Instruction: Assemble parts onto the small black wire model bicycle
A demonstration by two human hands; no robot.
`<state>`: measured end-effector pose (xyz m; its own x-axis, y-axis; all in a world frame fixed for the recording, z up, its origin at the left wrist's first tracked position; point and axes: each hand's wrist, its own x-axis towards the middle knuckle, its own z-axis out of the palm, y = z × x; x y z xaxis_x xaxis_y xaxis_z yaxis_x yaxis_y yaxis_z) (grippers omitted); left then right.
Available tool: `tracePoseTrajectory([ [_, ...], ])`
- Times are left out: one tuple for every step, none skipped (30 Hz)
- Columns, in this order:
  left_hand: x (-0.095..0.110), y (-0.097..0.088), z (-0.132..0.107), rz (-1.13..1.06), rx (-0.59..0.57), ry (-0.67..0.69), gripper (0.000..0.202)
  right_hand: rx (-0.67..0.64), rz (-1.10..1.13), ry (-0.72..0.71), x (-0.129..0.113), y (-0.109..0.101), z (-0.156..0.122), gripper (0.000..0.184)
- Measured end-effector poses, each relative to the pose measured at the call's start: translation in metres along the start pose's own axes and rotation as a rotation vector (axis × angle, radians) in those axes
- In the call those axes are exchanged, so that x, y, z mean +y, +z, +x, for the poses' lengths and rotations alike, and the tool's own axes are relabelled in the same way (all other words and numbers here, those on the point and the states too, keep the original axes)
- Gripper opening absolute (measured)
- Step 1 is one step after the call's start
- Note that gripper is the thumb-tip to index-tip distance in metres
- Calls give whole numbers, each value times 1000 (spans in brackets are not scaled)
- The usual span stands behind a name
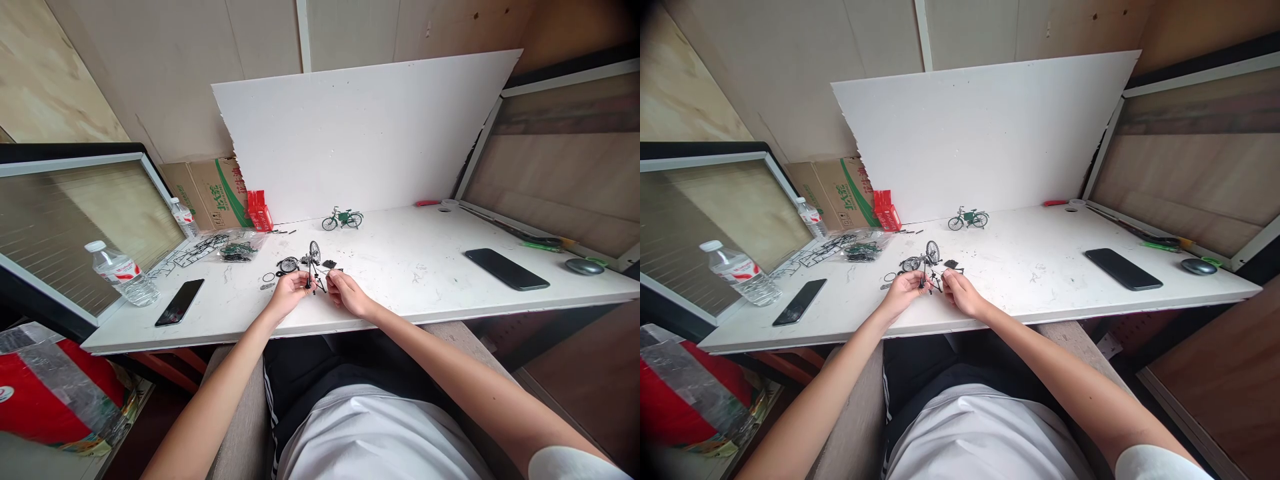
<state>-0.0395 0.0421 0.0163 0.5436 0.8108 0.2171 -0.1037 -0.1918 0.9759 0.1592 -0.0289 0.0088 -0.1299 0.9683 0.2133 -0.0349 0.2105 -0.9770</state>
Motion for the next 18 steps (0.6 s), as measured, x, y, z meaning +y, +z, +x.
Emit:
tracePoseTrajectory([
  [0, 0, 0, 1, 2, 1, 33, 15, -18, -23, 0, 0, 0, 48],
  [-1, 0, 0, 0, 4, 2, 33, 32, -32, -42, 0, 0, 0, 46],
  [-1, 0, 0, -2, 5, 1, 34, 49, -46, -57, -1, 0, 0, 45],
  [0, 0, 1, -5, 5, 0, 34, 65, -60, -66, -1, -1, 0, 44],
  [0, 1, 1, -7, 5, -2, 34, 81, -74, -71, -2, -1, 0, 44],
  [0, 1, 0, -9, 8, -3, 34, 96, -84, -72, -2, -1, 0, 43],
  [1, 1, 0, -8, 12, -4, 35, 108, -92, -71, -3, -1, 1, 43],
  [2, 2, 0, -7, 16, -4, 35, 117, -97, -72, -3, -1, 1, 43],
  [3, 2, 0, -6, 21, -4, 35, 123, -98, -74, -2, -1, 1, 43],
  [3, 2, 0, -5, 24, -5, 36, 126, -93, -76, -2, -1, 1, 43],
  [3, 2, 0, -6, 25, -6, 36, 126, -86, -79, -2, -1, 2, 43],
  [3, 2, 0, -6, 24, -8, 36, 125, -79, -84, -2, -1, 2, 42],
  [3, 2, 0, -6, 22, -10, 36, 125, -73, -88, -1, -1, 2, 41],
  [2, 1, 0, -6, 19, -11, 36, 124, -68, -92, -1, -1, 2, 40],
  [1, 1, 0, -5, 15, -13, 36, 123, -65, -94, -1, -1, 1, 40],
  [1, 1, 0, -3, 11, -14, 36, 122, -64, -95, -1, -1, 1, 39],
  [0, 0, 0, -2, 9, -16, 36, 121, -63, -96, -1, -1, 1, 39],
  [-1, 0, 0, -1, 6, -17, 37, 119, -62, -97, -1, -1, 1, 39],
])
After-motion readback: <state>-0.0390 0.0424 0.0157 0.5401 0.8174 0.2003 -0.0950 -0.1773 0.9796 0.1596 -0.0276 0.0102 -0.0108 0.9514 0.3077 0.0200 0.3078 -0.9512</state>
